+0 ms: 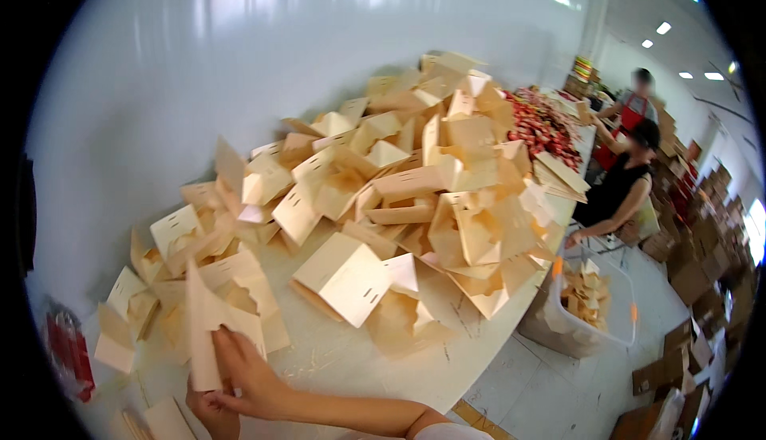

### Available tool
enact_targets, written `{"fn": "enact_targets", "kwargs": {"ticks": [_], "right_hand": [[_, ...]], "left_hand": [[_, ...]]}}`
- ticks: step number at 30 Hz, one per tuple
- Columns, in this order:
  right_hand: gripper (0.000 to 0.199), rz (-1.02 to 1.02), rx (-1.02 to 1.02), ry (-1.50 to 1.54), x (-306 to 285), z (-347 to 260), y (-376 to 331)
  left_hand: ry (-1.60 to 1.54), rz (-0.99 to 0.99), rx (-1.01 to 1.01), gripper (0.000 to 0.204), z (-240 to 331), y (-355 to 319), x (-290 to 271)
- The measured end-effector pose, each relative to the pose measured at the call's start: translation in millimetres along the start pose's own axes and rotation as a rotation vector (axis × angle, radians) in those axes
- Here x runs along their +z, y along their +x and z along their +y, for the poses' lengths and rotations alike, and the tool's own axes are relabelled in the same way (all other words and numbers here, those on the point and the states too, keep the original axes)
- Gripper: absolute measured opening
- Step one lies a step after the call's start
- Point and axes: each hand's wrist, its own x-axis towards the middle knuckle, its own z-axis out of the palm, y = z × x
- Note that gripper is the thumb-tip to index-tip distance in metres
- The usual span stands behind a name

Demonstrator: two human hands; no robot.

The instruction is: The person assembles small, beige paper boxes by folding flat sheets along pre-scored lines. They pick up a sheet, fold the sides to form a container, and place the finished box on a growing pile on the table. The process is repeated continuously throughout the clip.

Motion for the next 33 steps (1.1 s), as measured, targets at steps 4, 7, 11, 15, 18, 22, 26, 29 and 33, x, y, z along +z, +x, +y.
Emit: {"fn": "enact_targets", "kwargs": {"ticks": [4,7,11,15,18,22,26,29,33], "right_hand": [[0.084,-0.011,-0.044,0.066,5,-14,1],[0.078,0.068,-0.074,0.065,4,-16,-2],[0.075,0.146,-0.008,0.201,-4,-23,-6],[0.074,0.195,-0.086,0.231,9,-8,-5],[0.07,-0.057,0.108,0.294,10,-11,-6],[0.064,-0.264,0.389,0.612,3,-14,-9],[0.062,-0.385,0.465,0.814,1,-12,-4],[0.065,-0.488,0.441,0.777,5,-15,-3],[0.065,-0.394,0.306,0.642,-4,-20,-4]], "left_hand": [[-0.054,0.205,-0.084,0.021,4,-6,0],[-0.274,0.231,-0.188,0.023,4,-1,8],[-0.547,0.23,-0.294,0.041,-3,-7,17],[-0.715,0.334,-0.394,0.052,-3,-1,22],[-0.831,0.38,-0.398,0.063,3,3,15],[-1.305,0.332,-0.333,0.083,10,16,10],[-2.025,-0.321,-0.293,0.104,-46,3,14],[-2.205,-0.253,-0.31,0.102,-56,-19,20],[-2.175,-0.155,-0.438,0.093,-46,-17,21]]}}
